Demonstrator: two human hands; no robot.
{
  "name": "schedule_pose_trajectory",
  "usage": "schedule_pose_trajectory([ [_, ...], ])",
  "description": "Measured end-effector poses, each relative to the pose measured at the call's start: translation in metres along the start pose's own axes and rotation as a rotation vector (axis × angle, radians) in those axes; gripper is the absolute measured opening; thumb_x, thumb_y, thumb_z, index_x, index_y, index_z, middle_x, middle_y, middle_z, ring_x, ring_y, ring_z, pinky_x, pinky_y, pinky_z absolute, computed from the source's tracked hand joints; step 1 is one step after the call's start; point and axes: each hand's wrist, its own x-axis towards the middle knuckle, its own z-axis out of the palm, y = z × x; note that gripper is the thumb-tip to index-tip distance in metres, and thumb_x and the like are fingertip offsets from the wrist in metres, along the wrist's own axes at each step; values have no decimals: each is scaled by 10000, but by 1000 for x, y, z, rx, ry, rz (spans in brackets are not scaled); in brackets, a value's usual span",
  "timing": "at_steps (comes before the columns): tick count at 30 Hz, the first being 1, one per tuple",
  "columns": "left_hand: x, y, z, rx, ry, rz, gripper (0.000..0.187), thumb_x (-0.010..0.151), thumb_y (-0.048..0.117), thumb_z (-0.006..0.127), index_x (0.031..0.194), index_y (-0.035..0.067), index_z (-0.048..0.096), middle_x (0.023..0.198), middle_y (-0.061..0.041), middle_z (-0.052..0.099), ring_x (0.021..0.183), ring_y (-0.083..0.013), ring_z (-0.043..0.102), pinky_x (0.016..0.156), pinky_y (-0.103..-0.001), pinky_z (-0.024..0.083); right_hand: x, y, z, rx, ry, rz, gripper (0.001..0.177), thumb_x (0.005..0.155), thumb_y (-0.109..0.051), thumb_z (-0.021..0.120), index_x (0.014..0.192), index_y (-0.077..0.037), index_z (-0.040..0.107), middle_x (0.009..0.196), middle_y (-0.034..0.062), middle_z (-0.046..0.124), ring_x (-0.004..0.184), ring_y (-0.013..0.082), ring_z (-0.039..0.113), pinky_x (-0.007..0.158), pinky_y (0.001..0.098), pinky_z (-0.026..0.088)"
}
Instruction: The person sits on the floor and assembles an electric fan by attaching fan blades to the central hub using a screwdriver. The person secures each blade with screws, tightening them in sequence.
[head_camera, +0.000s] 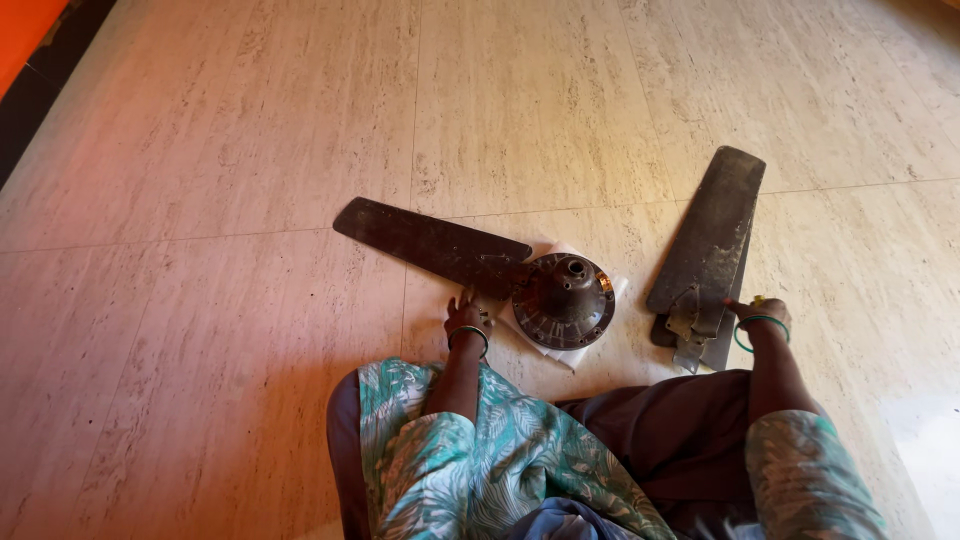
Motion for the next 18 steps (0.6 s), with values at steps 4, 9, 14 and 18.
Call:
schedule_pose_trajectory([
  [4, -10, 8, 4, 109, -91, 60, 617, 952, 207, 692, 1516, 317, 468, 1687, 38, 242, 1555, -307, 205, 1187, -525, 320, -1, -10, 14, -152, 128, -22, 625, 665, -537, 987, 838, 0, 718, 749, 167, 695, 708, 280, 717, 652, 422, 588],
  [9, -4, 4, 9, 211, -50, 174, 638, 934, 242, 740, 1523, 223, 495, 1668, 1, 312, 1557, -304, 248, 1284, -406, 268, 0, -7, 15, -87, 5, 64, 559, 709, -500, 922, 947, -5, 817, 926, 172, 822, 874, 262, 786, 784, 415, 603],
  [14, -8, 7, 9, 143, -56, 102, 686, 919, 161, 733, 1543, 234, 460, 1693, -28, 246, 1564, -327, 202, 1243, -395, 299, 5, -7, 17, -137, 172, 62, 657, 657, -542, 955, 1073, -68, 772, 1090, 146, 780, 988, 273, 748, 790, 435, 598],
  [18, -3, 5, 11, 141, -15, 162, 706, 915, 118, 725, 1549, 196, 425, 1659, -47, 249, 1518, -347, 212, 1234, -415, 285, 9, -7, 21, -164, 102, 76, 702, 664, -594, 942, 1077, -54, 767, 1074, 152, 776, 979, 277, 750, 779, 430, 602],
])
